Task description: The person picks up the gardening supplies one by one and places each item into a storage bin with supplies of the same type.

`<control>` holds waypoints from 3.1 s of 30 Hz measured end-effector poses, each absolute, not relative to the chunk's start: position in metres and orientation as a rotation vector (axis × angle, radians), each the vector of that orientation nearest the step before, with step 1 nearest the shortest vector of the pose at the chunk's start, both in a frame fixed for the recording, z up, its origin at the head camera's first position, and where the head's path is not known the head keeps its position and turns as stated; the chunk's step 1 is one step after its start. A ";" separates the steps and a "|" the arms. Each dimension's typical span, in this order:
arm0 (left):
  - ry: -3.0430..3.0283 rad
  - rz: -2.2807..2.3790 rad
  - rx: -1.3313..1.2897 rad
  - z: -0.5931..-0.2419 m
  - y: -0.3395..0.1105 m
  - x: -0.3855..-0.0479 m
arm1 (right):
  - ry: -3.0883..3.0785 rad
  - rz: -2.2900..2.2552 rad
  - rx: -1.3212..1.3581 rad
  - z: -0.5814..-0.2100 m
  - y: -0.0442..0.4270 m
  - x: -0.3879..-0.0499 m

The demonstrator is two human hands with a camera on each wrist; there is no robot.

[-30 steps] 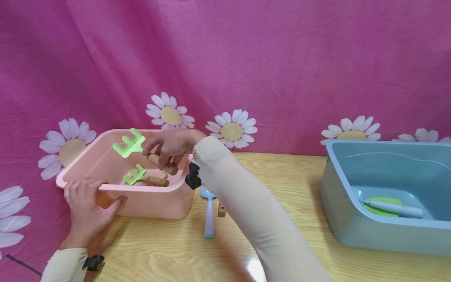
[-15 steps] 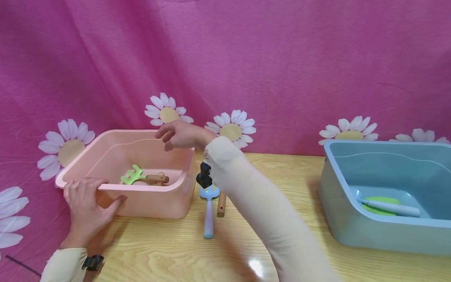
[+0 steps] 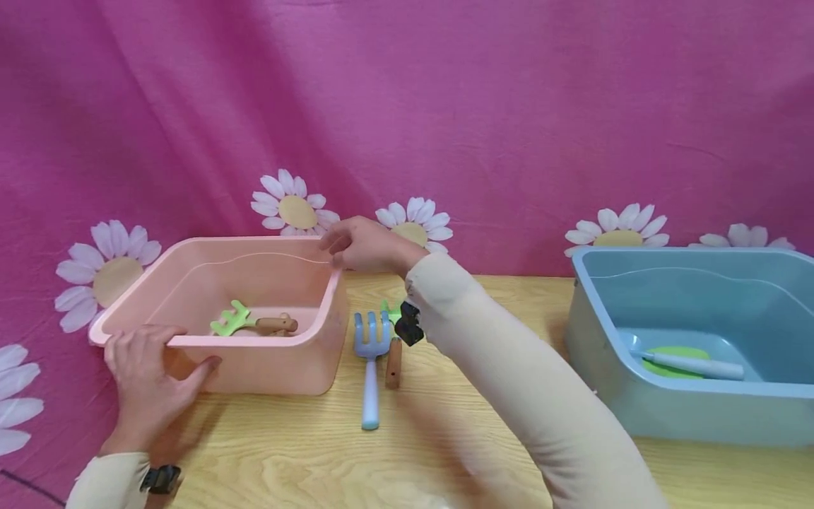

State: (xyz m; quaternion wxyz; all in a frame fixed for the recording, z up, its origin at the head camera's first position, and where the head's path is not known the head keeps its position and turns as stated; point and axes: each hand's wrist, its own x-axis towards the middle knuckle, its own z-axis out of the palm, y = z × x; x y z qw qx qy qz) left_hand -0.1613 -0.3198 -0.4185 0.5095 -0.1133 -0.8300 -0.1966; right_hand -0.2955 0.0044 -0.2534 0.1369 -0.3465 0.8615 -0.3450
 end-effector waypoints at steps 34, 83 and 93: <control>-1.983 -0.447 -0.264 -0.418 -0.322 -0.159 | 2.587 -0.938 -0.624 -0.350 0.045 -0.300; -2.006 -0.443 -0.270 -0.414 -0.318 -0.162 | 2.525 -1.070 -0.277 -0.422 0.046 -0.271; -1.986 -0.428 -0.263 -0.419 -0.319 -0.162 | 2.171 -1.403 -0.223 -0.429 0.070 -0.279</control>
